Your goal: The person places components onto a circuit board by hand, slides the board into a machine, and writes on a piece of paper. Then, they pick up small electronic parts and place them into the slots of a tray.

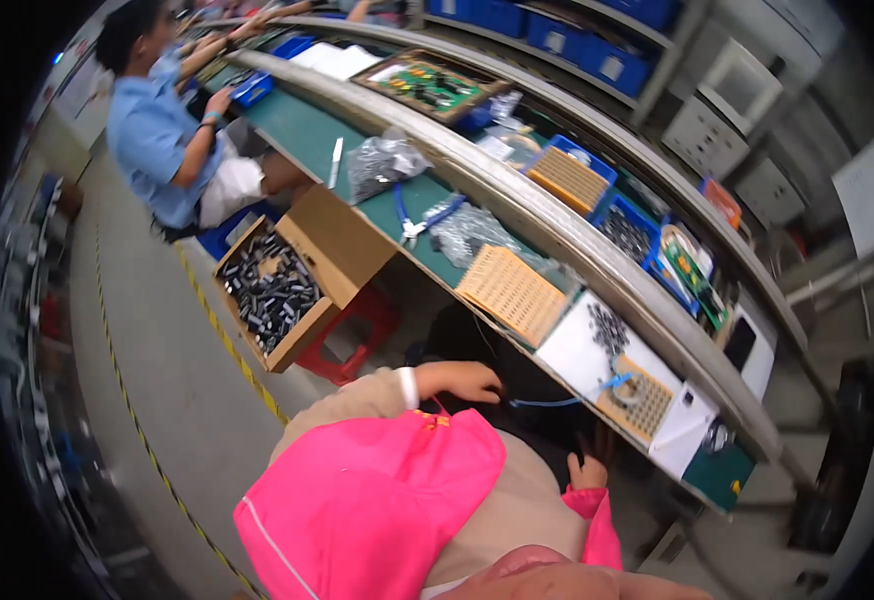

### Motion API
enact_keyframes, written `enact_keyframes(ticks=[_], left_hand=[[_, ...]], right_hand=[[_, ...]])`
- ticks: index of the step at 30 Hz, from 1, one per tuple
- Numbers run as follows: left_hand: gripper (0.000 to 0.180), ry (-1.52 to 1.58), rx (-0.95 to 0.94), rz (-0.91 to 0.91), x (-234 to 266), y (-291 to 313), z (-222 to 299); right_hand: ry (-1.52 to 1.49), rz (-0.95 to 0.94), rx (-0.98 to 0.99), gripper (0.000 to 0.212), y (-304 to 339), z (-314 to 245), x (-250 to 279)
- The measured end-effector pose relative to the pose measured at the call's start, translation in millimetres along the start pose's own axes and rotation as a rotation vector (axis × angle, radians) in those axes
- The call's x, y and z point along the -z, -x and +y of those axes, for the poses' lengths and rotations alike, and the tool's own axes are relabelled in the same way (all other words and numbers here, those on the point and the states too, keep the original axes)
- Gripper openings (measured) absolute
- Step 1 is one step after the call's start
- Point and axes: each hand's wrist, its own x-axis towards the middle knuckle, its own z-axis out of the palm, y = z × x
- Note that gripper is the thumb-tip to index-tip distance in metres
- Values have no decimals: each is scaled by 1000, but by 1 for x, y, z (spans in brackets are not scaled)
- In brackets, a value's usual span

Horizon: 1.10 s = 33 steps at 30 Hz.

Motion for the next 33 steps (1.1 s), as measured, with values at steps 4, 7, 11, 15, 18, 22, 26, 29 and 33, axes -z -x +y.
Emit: enact_keyframes(ticks=[4,7,11,15,18,22,26,29,33], left_hand=[[21,20,-110,384,15,51,7],[17,3,-39,431,18,69,12],[16,-6,-35,358,21,70,27],[17,24,-13,354,33,72,57],[17,139,-56,363,51,75,74],[19,275,17,383,91,77,113],[16,-29,-8,607,148,80,133],[16,-107,88,850,199,84,126],[23,-454,246,1126,271,78,69]], right_hand=[[-56,125,221,44,-3,12,-3],[30,59,140,39,-8,19,-8],[14,297,240,36,10,20,-8],[0,392,392,36,26,15,5],[-63,219,321,35,25,15,4],[-293,-150,108,37,-2,29,0],[-104,386,418,42,-11,35,-13],[-7,381,462,45,-9,35,-5],[-292,72,149,50,-2,45,-5]])
